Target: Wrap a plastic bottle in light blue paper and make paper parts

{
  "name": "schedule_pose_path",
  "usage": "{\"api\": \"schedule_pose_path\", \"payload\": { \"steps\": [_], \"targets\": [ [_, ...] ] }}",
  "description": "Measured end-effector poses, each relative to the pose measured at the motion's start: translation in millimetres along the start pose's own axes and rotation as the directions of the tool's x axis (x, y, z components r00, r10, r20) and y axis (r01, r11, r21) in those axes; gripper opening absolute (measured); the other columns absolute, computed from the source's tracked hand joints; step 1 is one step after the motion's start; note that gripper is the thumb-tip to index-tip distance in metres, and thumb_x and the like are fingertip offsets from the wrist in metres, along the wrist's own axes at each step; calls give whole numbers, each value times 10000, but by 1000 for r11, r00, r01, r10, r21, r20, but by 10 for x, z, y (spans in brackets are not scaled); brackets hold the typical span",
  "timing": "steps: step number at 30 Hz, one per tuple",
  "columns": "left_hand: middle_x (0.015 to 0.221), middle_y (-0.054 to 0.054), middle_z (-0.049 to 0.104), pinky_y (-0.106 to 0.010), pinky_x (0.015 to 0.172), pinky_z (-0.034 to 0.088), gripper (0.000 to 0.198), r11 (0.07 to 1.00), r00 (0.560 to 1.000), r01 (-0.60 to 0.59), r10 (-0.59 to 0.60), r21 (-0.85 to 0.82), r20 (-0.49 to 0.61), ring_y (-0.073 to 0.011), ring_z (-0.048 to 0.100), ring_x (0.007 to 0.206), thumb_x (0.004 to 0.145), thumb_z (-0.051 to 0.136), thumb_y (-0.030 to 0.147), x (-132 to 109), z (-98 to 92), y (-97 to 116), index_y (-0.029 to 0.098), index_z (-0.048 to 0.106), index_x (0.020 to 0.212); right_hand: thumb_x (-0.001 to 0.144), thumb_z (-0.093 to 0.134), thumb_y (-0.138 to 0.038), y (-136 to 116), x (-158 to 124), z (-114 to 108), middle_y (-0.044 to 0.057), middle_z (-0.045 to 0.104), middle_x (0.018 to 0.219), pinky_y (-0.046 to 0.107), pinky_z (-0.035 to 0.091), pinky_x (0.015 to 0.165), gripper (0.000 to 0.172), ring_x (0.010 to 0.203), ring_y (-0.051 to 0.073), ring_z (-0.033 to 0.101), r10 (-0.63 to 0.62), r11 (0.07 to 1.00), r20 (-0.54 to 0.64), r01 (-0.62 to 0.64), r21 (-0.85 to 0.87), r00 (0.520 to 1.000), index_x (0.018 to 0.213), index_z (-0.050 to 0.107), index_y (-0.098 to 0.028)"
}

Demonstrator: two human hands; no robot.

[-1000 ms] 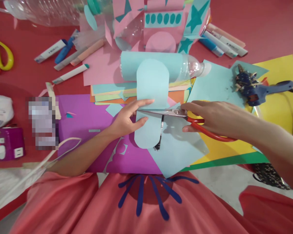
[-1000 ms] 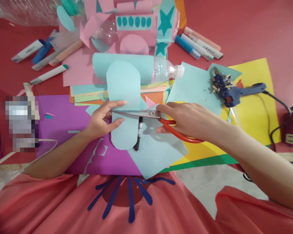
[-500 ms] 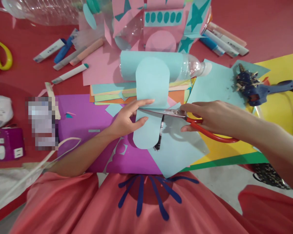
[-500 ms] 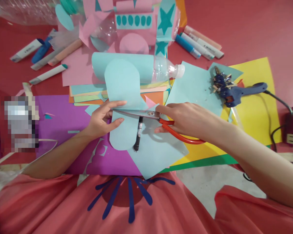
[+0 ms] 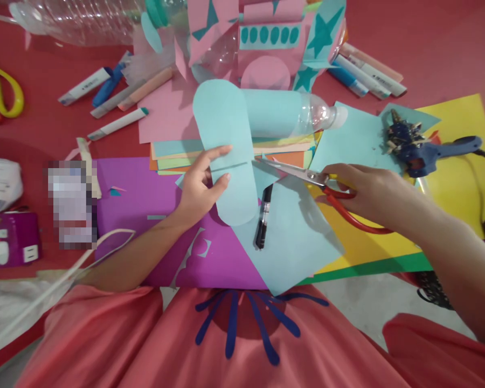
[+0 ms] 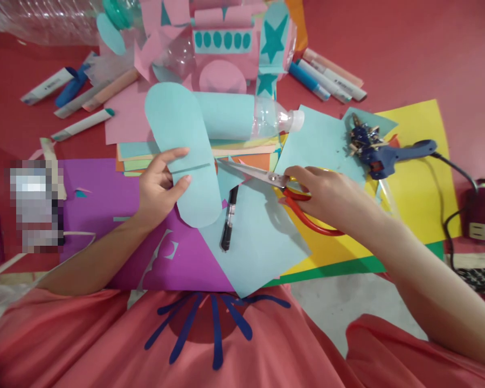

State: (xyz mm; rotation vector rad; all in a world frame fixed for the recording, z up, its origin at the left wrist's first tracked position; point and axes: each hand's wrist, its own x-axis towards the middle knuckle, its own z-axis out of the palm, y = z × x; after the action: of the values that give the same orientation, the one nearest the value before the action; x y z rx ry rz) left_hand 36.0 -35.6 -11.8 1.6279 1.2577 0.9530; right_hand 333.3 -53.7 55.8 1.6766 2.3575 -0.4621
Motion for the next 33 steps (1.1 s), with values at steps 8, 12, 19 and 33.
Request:
{"api": "schedule_pose_path", "payload": {
  "steps": [8,12,19,33],
  "targets": [
    [1117,-56,677,-316,751,553,324,996,979,-41,57,84,-194,-180,652,899,850,597,409,61,-19,-37,235,601,1123,870,530,-318,149,-48,74,154,690,1068,375,497,758,362,898,302,663,229,968,-128,-213,130,965,1219,543,-227],
    [1101,-36,696,-343,920,533,269,996,969,-38,56,79,-239,-203,635,1050,828,606,362,97,-40,-55,223,625,1057,920,460,-329,185,-67,32,191,635,1217,434,485,897,427,1093,342,616,198,975,-147,-180,130,969,1324,495,-197],
    [883,-9,724,-315,831,534,256,997,974,18,-1,70,-229,-162,658,854,909,483,381,104,-69,-48,225,670,827,967,377,-311,-156,3,-2,165,690,1150,468,465,988,323,1110,318,618,2,987,-337,52,151,941,1138,615,-174],
    [1087,-32,702,-255,718,496,292,955,948,-151,67,254,311,-154,661,882,835,478,199,29,-70,103,210,609,1095,954,287,-214,-518,790,204,83,325,1590,453,477,1056,521,1469,210,313,55,857,-397,160,489,916,1472,323,-261]
  ]
}}
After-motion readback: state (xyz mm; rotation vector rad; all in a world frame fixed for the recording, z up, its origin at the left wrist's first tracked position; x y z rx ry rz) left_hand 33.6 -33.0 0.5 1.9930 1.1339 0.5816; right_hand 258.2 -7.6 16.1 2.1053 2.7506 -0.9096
